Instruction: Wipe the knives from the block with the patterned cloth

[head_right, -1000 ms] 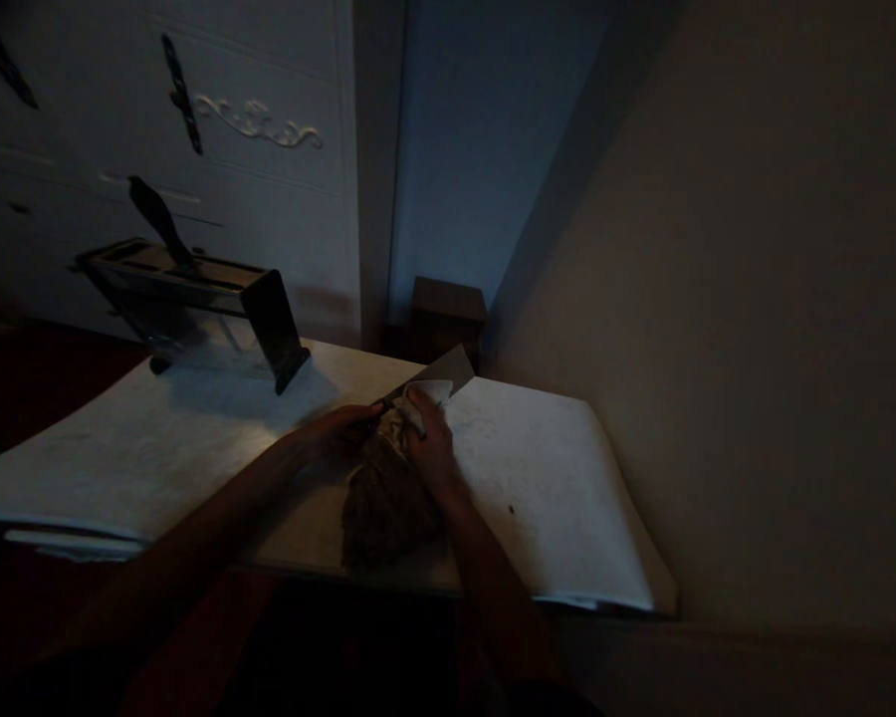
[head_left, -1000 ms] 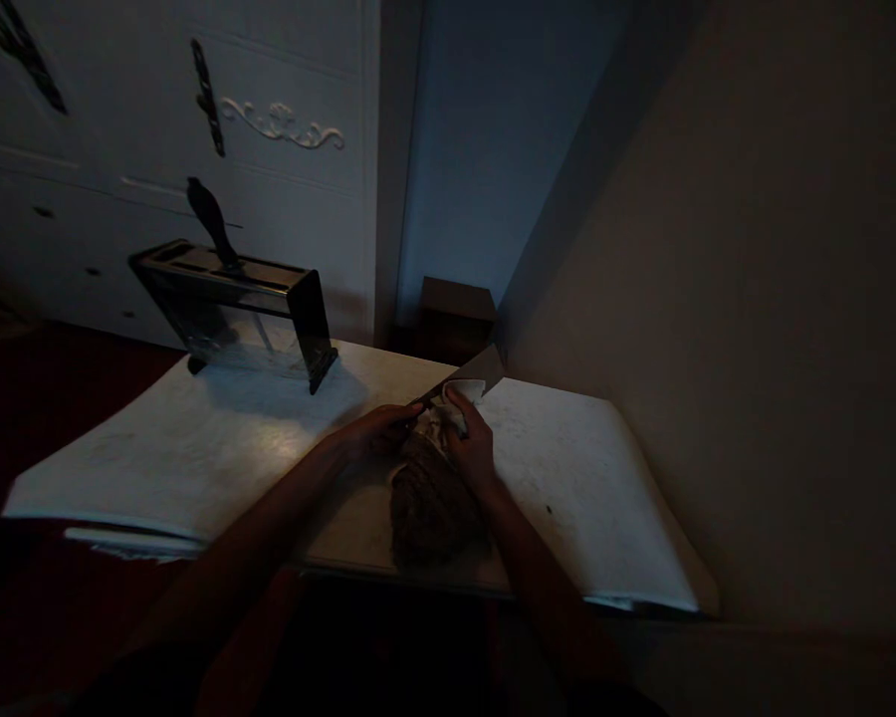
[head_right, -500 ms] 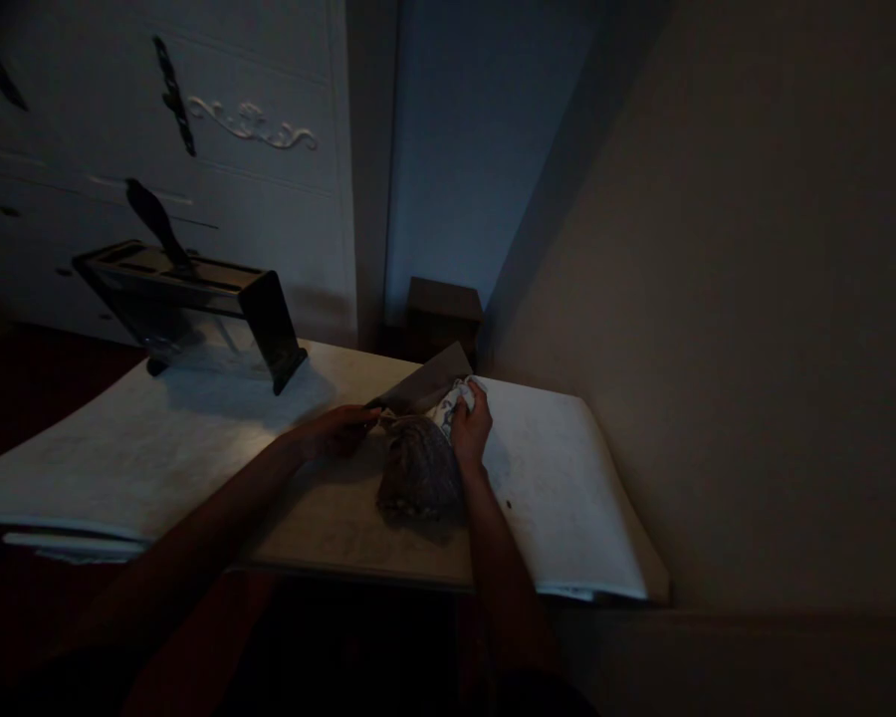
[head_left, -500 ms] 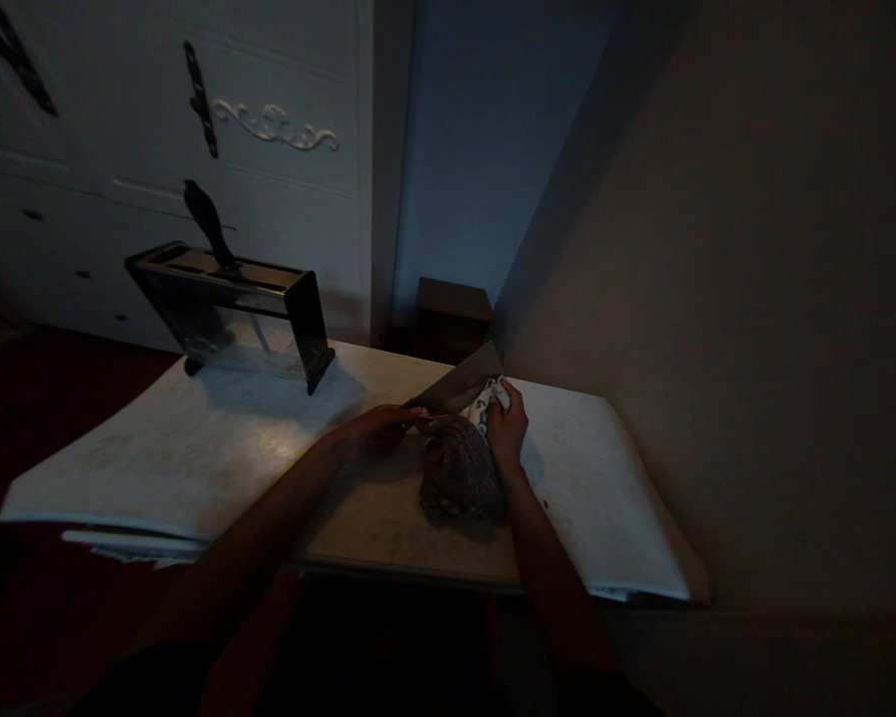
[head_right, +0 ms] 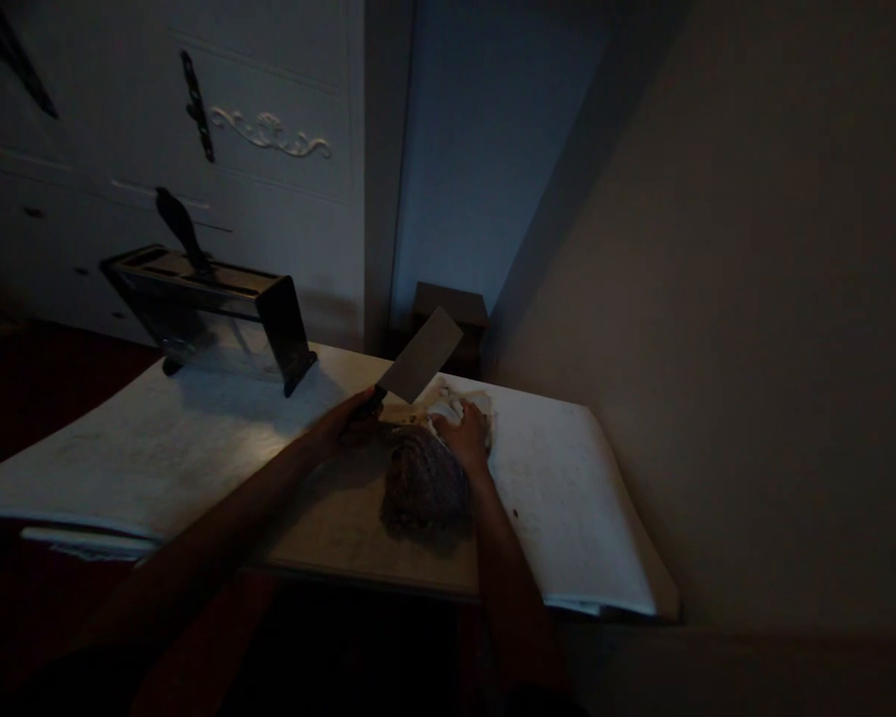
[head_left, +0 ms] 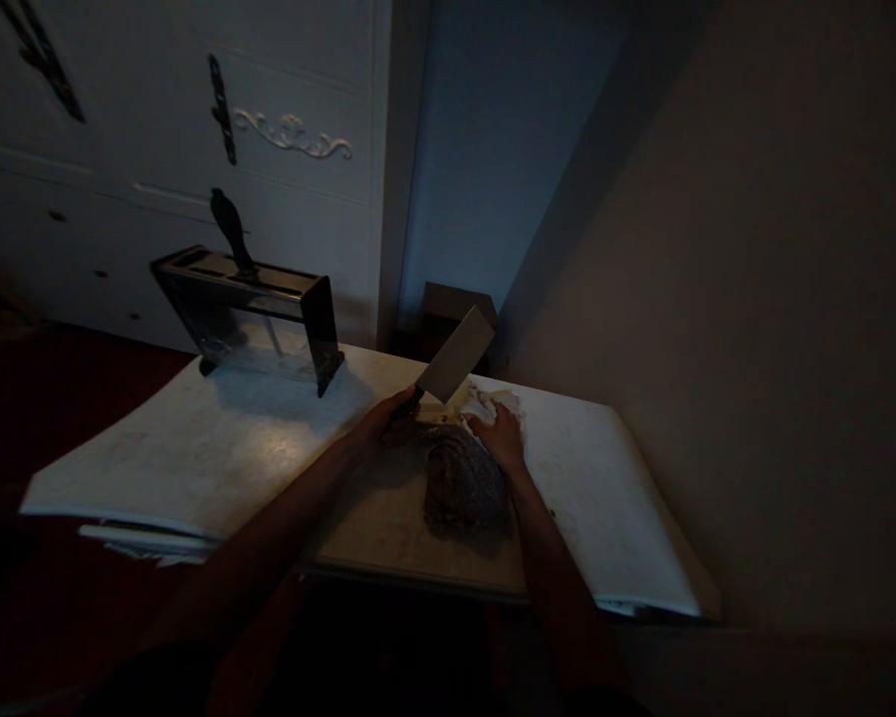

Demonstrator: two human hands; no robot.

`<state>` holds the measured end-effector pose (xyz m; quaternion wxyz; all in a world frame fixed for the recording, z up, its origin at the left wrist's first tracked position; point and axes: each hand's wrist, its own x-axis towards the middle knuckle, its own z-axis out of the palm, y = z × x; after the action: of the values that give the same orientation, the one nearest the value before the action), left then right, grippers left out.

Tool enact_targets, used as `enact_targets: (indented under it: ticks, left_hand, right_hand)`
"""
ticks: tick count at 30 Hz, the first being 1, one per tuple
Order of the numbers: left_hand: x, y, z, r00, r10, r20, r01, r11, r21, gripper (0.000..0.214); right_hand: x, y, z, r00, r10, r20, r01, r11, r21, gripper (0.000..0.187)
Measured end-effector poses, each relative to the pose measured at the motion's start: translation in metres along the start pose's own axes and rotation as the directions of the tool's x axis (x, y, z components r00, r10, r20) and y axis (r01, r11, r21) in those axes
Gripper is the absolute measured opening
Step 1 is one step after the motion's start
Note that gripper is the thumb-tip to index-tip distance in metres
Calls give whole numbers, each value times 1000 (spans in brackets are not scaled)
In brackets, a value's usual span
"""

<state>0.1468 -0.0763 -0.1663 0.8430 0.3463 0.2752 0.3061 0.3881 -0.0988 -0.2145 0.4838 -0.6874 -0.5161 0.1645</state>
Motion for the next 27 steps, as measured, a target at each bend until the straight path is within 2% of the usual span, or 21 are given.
enact_targets:
  ticks: [4, 8, 13, 15, 17, 21, 27]
  left_hand:
    - [-2, 3, 5, 994, 103, -37, -104, 994, -44, 44]
    - [-2, 4, 6, 978, 185, -97, -190, 981, -48, 34]
    - [1, 3, 6, 947, 238, -214, -244, 970, -1, 30]
    - [1, 1, 6, 920, 300, -252, -292, 954, 70, 30]
    - [1, -1, 6, 879, 393, -271, -358, 918, 170, 32]
    - [0, -7, 9, 798, 547, -253, -443, 817, 369, 32]
    - [-8, -18, 20, 729, 658, -191, -433, 658, 615, 20]
  right_hand:
    - [-2, -1, -3, 995, -102, 17, 103, 989, -105, 45]
    - [-8, -13, -10, 993, -79, 86, 74, 996, 57, 29]
    - [-16, -35, -11, 993, -93, 73, 66, 947, 313, 34]
    - [-20, -42, -10, 994, -44, 105, -9, 888, 460, 37]
    - [-24, -48, -7, 987, 29, 159, -120, 792, 599, 41]
    - [-32, -57, 1, 961, 76, 265, -254, 621, 742, 43]
    - [-46, -63, 15, 920, 74, 384, -358, 554, 752, 42]
